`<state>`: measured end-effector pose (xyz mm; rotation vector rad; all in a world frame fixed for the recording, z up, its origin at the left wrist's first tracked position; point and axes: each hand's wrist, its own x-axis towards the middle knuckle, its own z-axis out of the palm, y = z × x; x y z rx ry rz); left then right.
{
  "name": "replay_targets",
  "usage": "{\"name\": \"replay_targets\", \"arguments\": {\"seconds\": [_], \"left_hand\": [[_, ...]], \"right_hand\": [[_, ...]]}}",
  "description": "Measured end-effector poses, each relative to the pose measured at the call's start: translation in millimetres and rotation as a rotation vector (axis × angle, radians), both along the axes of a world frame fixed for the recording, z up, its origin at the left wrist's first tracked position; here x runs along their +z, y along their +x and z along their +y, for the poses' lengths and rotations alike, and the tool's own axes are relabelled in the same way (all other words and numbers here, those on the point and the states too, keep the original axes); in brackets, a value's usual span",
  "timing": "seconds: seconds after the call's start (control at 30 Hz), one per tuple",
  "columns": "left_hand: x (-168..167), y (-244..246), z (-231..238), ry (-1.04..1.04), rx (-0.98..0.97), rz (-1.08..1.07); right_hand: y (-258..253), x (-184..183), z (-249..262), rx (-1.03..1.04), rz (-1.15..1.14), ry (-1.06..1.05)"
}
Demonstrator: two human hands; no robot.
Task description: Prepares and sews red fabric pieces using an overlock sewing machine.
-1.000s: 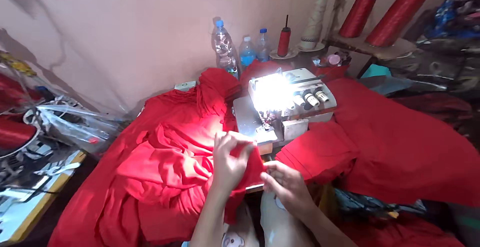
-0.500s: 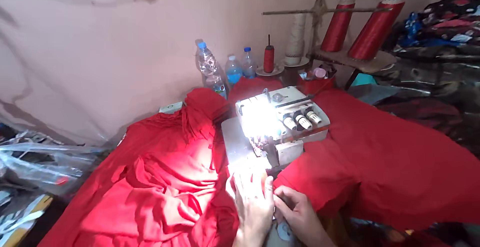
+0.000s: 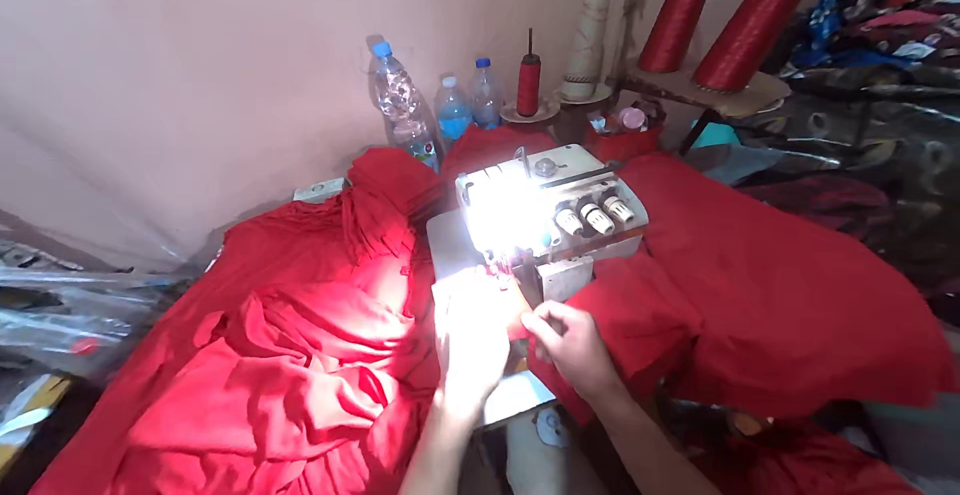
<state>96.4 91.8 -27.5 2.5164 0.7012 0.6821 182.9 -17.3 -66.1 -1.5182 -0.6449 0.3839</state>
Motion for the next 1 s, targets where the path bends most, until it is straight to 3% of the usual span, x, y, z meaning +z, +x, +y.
{"name": "replay_targets", "arguments": {"seconds": [0.1,0.27,0.4,0.47,0.53,0.67,0.8,0.87,1.0], "left_hand": [[0,10,25,0.094,-0.066,-0.023],[1,25,57,0.017,-0.022,0.333],[-7,24,63,0.002,-0.023,0.276],[-1,16,53,-0.002,-0.01,0.24],[12,1,37,-0.045,0.122,0.217],[24,-44,-8,-0.123,0.346,0.169],[18,-57,-61,-0.12,0.21,0.422],[20,-55,-79,-0.097,0.115,0.529],[9,-64,-82,-0.145,0.022,0.404]], "right_hand": [[15,-5,21,-0.059,-0.13,0.017],[23,-8,32,-0.079,-0.209,-0.018],[18,-6,30,-0.096,-0.173,-0.064],[13,-5,27,-0.15,-0.231,-0.09],[4,-2,22,-0.207,-0.316,-0.113],[-17,-2,12,-0.111,-0.299,-0.109],[-28,-7,6,0.069,-0.18,-0.057],[-20,-13,1,0.012,-0.222,-0.027],[18,-9,-10,-0.135,-0.298,-0.192]]}}
